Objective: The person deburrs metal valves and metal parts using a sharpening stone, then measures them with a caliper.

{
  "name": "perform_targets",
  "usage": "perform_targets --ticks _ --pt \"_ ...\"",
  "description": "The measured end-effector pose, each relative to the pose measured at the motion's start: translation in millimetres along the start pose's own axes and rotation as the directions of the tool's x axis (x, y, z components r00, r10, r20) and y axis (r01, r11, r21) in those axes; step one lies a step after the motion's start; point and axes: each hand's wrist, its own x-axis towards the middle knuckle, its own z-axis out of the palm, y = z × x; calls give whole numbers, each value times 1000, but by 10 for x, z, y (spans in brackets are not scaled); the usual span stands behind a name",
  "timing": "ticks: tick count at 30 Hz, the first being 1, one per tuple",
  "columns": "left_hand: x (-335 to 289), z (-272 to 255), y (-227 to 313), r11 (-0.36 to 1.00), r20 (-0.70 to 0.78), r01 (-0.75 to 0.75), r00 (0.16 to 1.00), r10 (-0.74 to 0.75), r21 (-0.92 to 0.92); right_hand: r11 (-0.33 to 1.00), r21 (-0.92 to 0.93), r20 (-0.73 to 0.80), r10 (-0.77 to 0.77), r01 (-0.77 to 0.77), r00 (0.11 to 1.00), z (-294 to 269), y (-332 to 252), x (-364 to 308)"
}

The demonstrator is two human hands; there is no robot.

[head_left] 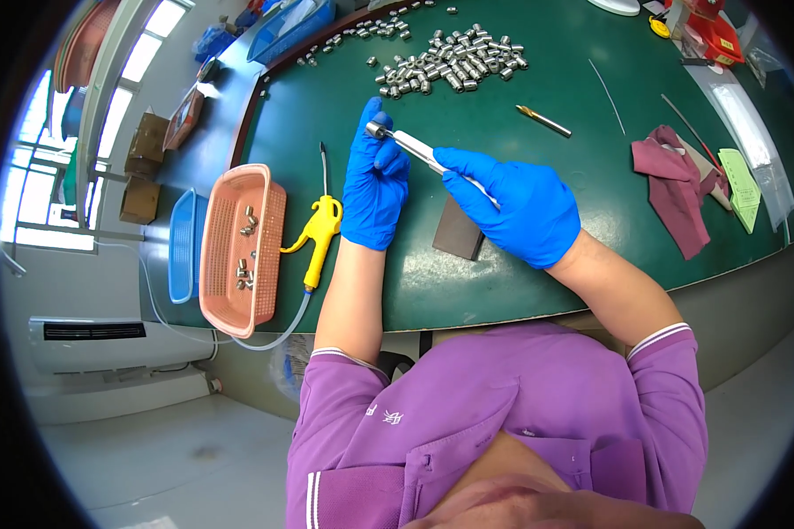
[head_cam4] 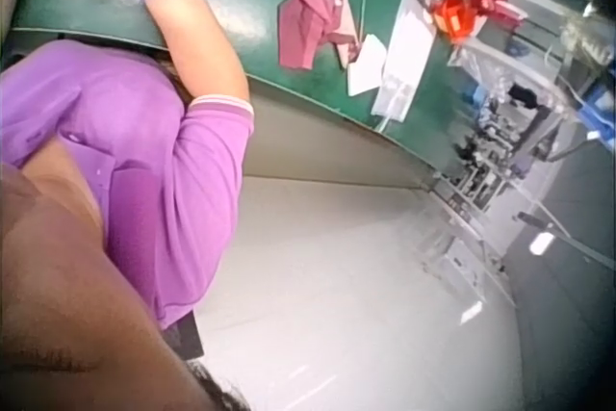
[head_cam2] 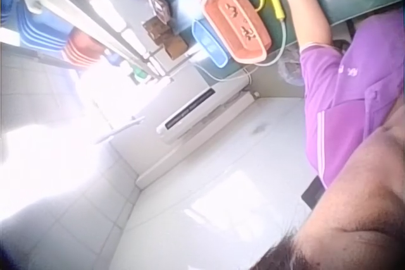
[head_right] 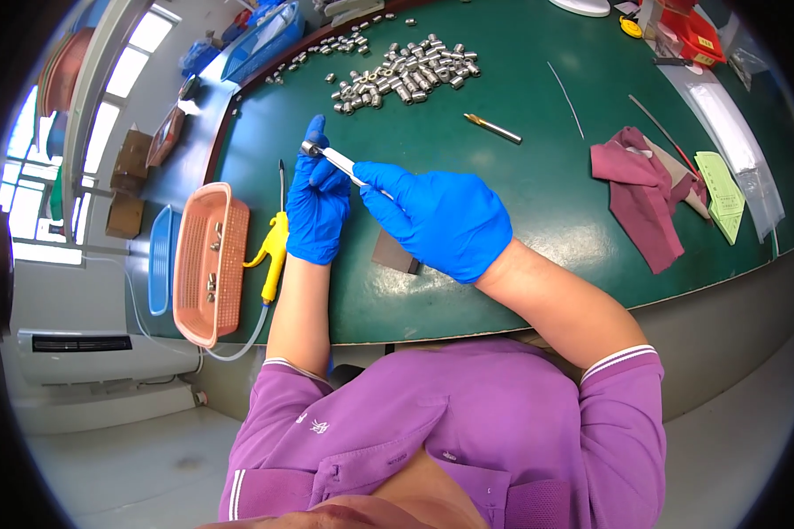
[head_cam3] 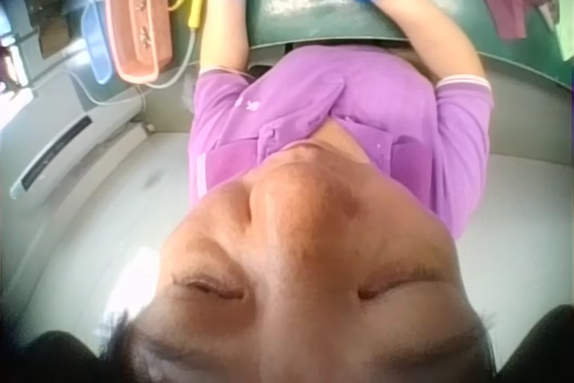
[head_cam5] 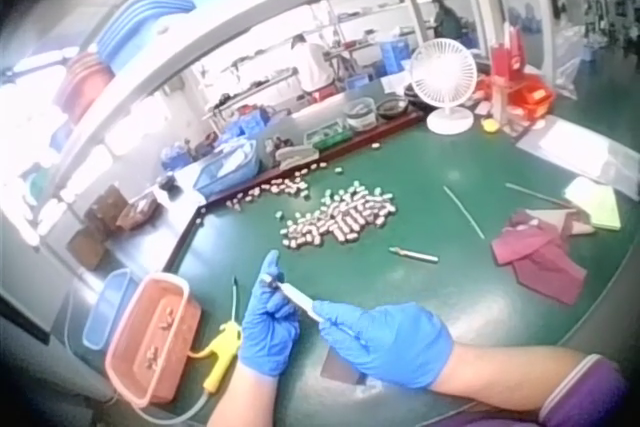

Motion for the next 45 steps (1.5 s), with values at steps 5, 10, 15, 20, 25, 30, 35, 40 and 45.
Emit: perform_targets --ticks 5,10,15,20,25,30,35,40,45 --pt "23 -2 9 1000 10 8 1000 -8 -20 583 612 328 427 -534 842 -120 -43 111" --pt "20 -64 14 999 11 8 1000 -8 -46 939 304 12 166 -162 986 3 48 34" --pt "5 -68 5 999 1 8 1000 -8 -44 986 157 -28 60 -55 998 2 55 24" --pt "4 -61 -3 999 -6 7 1000 -7 -32 1000 5 7 -23 23 1000 -52 -3 67" --pt "4 -47 -31 1000 -60 12 998 -12 9 971 -220 57 -87 98 995 -65 -7 56" --pt "18 -82 -31 1000 -8 24 1000 -24 -2 947 274 -27 181 -167 983 29 35 44" --pt "20 -59 -36 999 -16 38 999 -38 -30 845 477 2 273 -241 962 -2 40 67" --pt "23 -31 -23 997 -76 -18 997 23 71 959 -252 39 -123 129 992 -64 21 44" --pt "13 -42 -27 999 -66 2 998 0 41 909 368 -11 213 -195 977 19 36 54"
